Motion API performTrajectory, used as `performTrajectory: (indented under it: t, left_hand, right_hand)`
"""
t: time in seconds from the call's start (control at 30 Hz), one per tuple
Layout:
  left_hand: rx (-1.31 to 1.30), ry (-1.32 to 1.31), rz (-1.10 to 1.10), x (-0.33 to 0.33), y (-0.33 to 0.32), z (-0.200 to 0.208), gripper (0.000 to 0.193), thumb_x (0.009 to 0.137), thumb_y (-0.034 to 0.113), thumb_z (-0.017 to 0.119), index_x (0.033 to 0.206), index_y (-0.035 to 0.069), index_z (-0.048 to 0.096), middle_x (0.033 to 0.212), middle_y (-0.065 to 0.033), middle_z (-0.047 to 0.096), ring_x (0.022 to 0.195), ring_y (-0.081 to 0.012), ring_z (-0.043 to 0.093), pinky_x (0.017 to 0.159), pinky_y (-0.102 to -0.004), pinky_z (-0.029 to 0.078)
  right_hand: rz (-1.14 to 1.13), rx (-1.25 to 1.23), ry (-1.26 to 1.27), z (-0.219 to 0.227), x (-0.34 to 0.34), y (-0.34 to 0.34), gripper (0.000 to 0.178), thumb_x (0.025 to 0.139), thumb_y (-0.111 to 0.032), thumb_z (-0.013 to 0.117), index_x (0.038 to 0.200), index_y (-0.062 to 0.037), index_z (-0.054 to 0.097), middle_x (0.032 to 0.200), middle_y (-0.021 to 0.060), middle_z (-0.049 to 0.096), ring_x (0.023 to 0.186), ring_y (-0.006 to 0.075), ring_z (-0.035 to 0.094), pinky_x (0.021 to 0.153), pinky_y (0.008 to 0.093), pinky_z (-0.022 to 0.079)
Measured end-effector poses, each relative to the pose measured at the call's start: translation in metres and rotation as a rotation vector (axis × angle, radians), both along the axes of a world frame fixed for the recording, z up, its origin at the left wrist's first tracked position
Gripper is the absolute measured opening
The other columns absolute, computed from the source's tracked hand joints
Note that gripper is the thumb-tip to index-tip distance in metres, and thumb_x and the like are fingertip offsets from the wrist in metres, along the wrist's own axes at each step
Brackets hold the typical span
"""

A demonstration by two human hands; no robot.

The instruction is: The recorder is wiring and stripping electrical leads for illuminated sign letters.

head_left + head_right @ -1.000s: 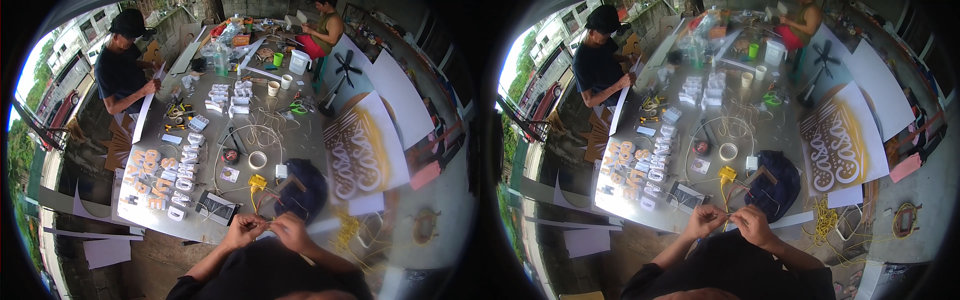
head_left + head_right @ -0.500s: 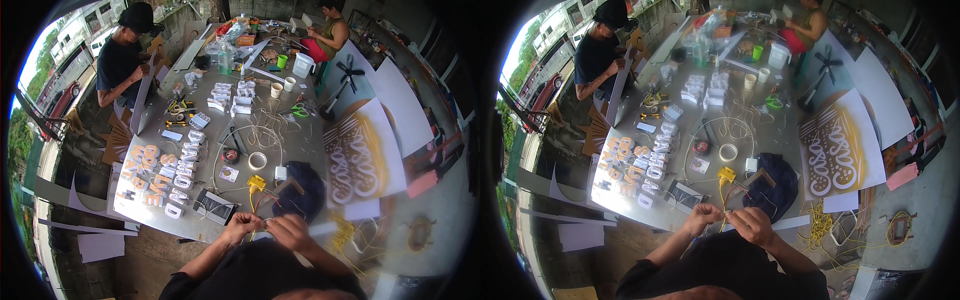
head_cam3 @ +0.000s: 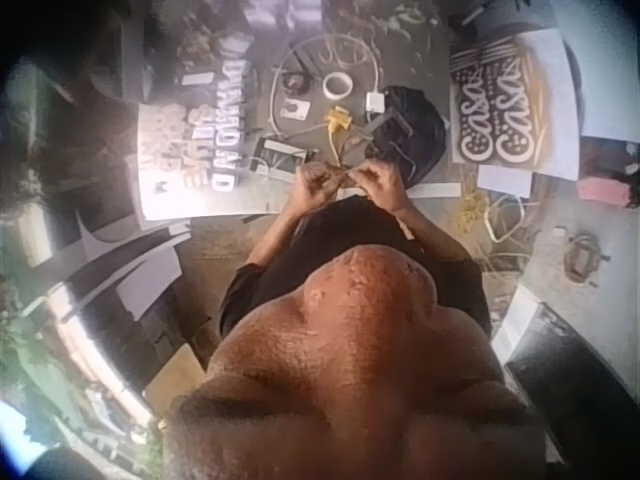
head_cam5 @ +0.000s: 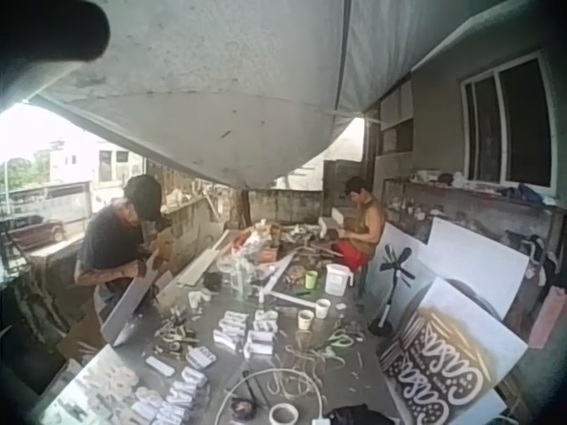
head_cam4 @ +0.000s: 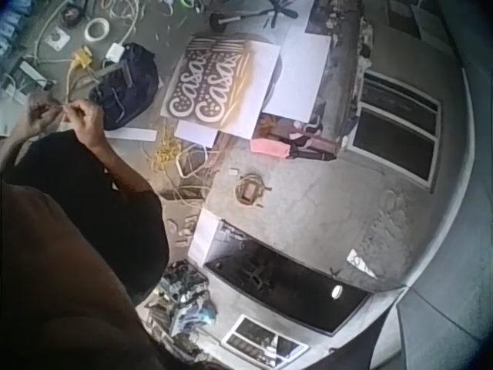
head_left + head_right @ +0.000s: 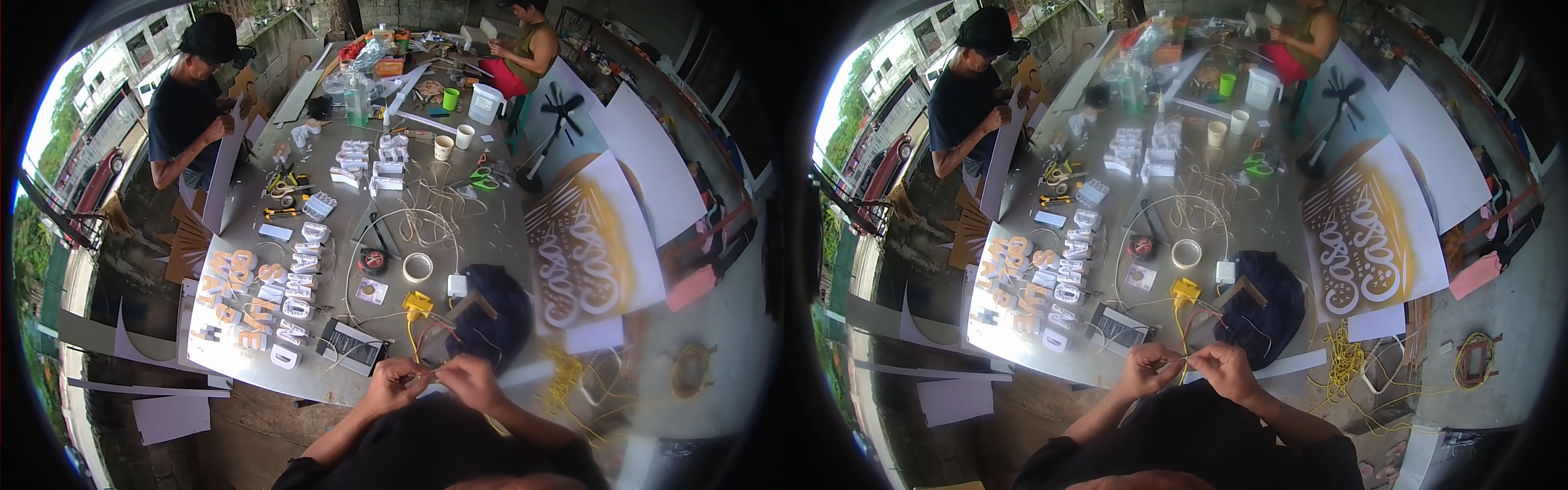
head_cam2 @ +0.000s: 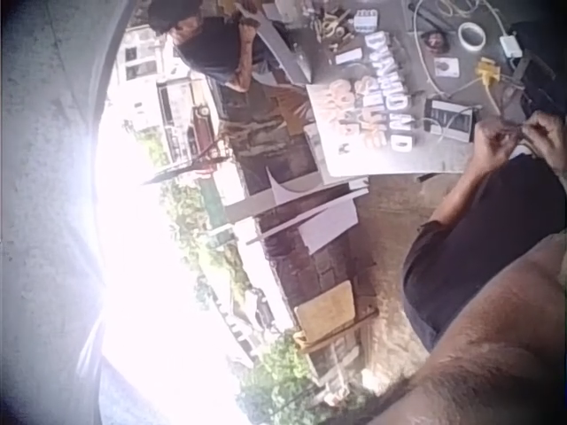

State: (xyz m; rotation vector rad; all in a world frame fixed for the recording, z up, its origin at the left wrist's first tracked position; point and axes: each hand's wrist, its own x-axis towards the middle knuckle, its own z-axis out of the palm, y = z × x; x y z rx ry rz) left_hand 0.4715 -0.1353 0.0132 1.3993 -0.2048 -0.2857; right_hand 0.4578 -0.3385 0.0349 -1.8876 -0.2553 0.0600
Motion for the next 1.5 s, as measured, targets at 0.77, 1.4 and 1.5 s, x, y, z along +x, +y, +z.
performTrajectory:
  t: [0.77,1.4,1.5]
  left_hand:
    - [-0.194,0.416,-0.106,0.003,0.007,-0.028,0.007,0.088,0.003,0.072,0.091,-0.003,0.073,0.086,-0.0047,0.073,0.079,-0.0093,0.065,0.078,-0.0251,0.052]
    - [0.015,0.373,-0.077,0.037,-0.004,-0.042,0.008,0.085,0.006,0.076,0.087,-0.001,0.073,0.080,-0.0015,0.071,0.067,-0.0049,0.057,0.062,-0.0233,0.045]
    - [-0.227,0.648,-0.059,0.041,-0.003,-0.058,0.003,0.085,0.001,0.075,0.087,0.000,0.073,0.078,0.0004,0.070,0.068,-0.0033,0.056,0.064,-0.0195,0.043]
  right_hand:
    - [0.150,-0.493,-0.792,0.015,0.010,0.000,0.022,0.076,-0.003,0.078,0.098,-0.0031,0.073,0.088,0.0024,0.067,0.081,0.0174,0.065,0.071,0.0302,0.051]
    - [-0.026,-0.279,-0.212,-0.016,0.029,-0.005,0.031,0.087,-0.015,0.077,0.112,-0.0009,0.067,0.098,0.0073,0.069,0.085,0.0195,0.069,0.077,0.0297,0.056]
    - [0.078,-0.418,-0.442,-0.025,0.038,-0.008,0.033,0.081,-0.010,0.079,0.111,-0.0007,0.068,0.099,0.0085,0.069,0.085,0.0223,0.069,0.075,0.0312,0.057]
